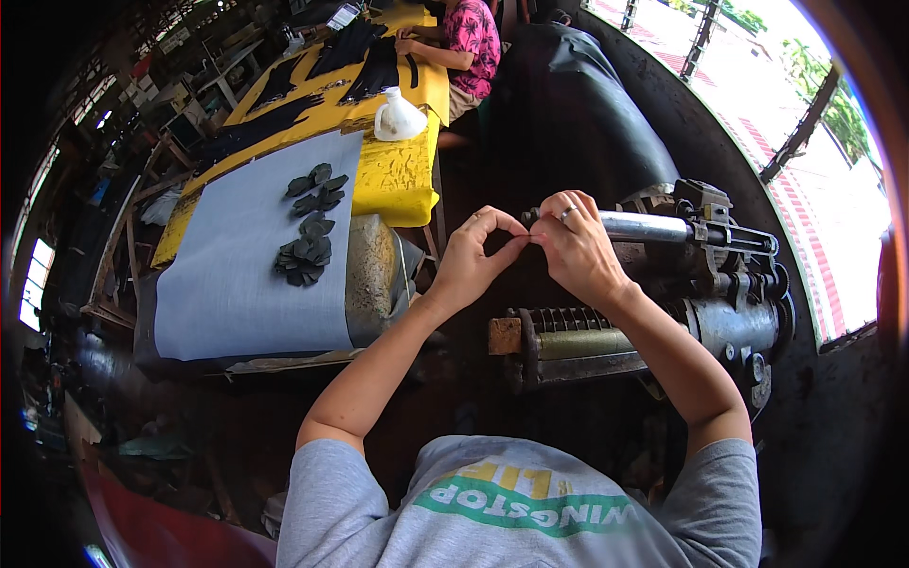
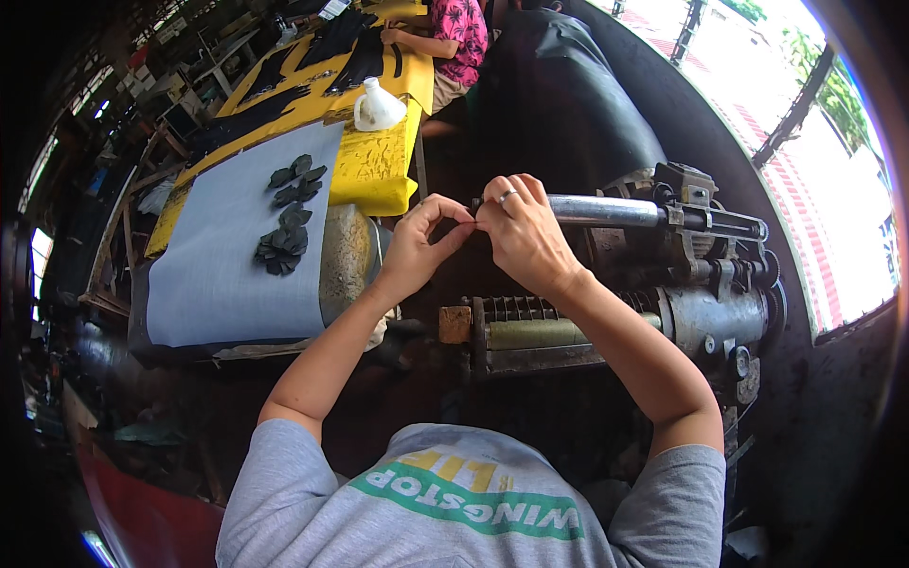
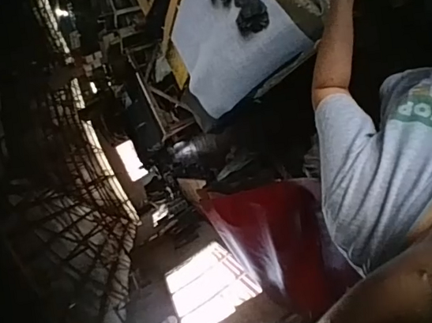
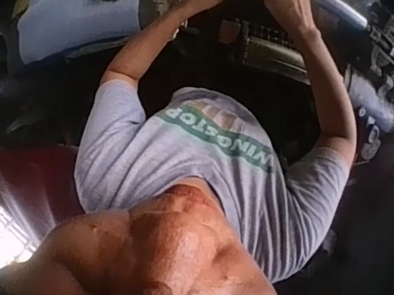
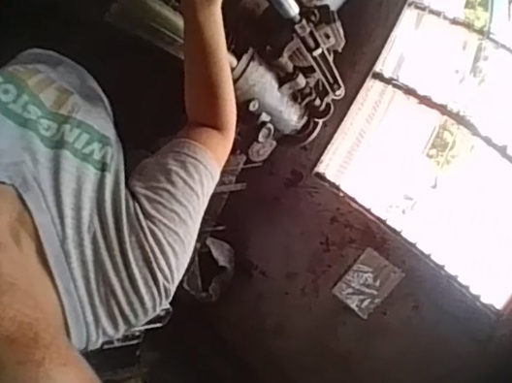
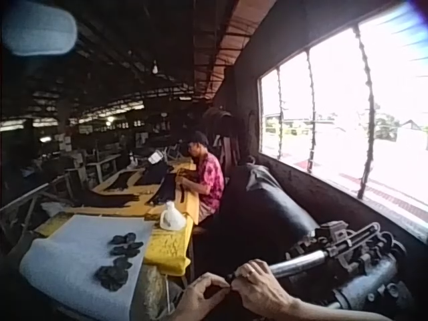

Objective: Manually assembling a cylindrical component onto a metal shaft in a leather goods workshop.

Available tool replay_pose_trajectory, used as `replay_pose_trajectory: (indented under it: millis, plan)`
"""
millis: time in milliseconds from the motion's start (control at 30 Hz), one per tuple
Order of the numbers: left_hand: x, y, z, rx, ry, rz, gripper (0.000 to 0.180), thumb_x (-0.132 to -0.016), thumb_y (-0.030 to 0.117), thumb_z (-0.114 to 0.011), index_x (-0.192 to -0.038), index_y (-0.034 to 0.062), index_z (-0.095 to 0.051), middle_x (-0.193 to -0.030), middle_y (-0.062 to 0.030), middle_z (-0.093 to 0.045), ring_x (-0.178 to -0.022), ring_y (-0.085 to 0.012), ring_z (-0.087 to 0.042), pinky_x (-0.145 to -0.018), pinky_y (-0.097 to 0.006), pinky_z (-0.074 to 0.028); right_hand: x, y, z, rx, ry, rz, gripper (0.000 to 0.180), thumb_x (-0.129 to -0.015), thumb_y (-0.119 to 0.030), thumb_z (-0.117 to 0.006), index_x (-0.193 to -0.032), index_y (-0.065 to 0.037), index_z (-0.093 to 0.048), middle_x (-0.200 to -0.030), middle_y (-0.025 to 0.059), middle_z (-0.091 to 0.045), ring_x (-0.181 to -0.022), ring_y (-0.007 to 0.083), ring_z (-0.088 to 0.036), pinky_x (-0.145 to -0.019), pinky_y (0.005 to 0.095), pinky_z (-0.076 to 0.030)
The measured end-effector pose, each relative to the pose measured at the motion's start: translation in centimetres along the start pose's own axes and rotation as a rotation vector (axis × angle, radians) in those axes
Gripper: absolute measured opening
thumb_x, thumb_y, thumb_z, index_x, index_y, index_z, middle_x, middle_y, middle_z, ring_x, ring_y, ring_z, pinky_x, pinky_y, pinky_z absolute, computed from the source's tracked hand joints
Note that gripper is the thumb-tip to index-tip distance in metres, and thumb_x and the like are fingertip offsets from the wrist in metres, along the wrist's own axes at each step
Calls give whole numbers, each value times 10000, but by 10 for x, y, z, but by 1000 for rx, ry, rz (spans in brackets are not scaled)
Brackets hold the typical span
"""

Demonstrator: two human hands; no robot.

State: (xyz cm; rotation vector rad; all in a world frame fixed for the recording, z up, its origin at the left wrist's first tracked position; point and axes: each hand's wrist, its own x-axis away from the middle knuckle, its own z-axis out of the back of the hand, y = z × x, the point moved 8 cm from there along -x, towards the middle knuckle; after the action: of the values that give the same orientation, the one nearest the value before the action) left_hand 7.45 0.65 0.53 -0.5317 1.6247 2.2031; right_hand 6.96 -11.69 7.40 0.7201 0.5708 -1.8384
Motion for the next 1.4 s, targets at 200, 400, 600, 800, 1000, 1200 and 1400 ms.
replay_pose_trajectory:
  millis: [200,400,600,800,1000,1200,1400]
  plan:
    - [6,19,17,-51,159,-90,265,-769,80,-758,-1001,52,-634,-1028,-60,-605,-1011,-176,-589,-894,-310,-462,9,10,7,-58,13,-127,125,-679,17,-686,-744,-61,-612,-957,74,-492,-952,277,-511,-911,413,-397]
    - [4,43,6,-418,206,-288,291,-715,158,-791,-980,106,-685,-1032,-35,-602,-1011,-218,-559,-878,-350,-459,7,6,6,-65,13,-173,128,-686,-7,-704,-763,-77,-630,-948,58,-484,-950,260,-511,-906,406,-395]
    - [1,45,-2,-421,258,-377,305,-703,170,-789,-978,112,-671,-1000,-38,-577,-948,-251,-554,-802,-368,-487,8,16,11,-171,-2,-331,117,-729,14,-691,-810,-59,-648,-948,73,-510,-927,256,-533,-894,389,-396]
    - [-7,31,9,-278,184,-193,400,-690,168,-819,-1043,73,-658,-1018,-67,-644,-969,-216,-630,-850,-332,-498,-3,36,29,-353,80,-396,37,-826,-10,-654,-856,-9,-634,-940,95,-531,-823,229,-571,-707,340,-458]
    - [-17,23,3,-145,43,-59,424,-692,148,-819,-1067,45,-651,-1012,-67,-659,-965,-196,-647,-851,-323,-514,-5,72,21,-361,25,-434,150,-764,-95,-762,-819,6,-666,-813,83,-604,-707,159,-609,-651,289,-486]
    - [-24,40,2,-459,-31,-161,336,-743,165,-777,-1020,6,-676,-912,-90,-631,-895,-224,-623,-792,-328,-516,5,116,8,-563,-20,-677,72,-759,-10,-727,-781,45,-685,-707,99,-674,-614,136,-663,-578,242,-507]
    - [-37,68,-9,-678,-162,-370,167,-776,88,-713,-892,-30,-687,-860,-97,-617,-867,-256,-592,-778,-378,-501,14,139,-8,-474,-117,-673,84,-844,20,-619,-890,60,-676,-739,100,-682,-653,150,-672,-592,254,-525]
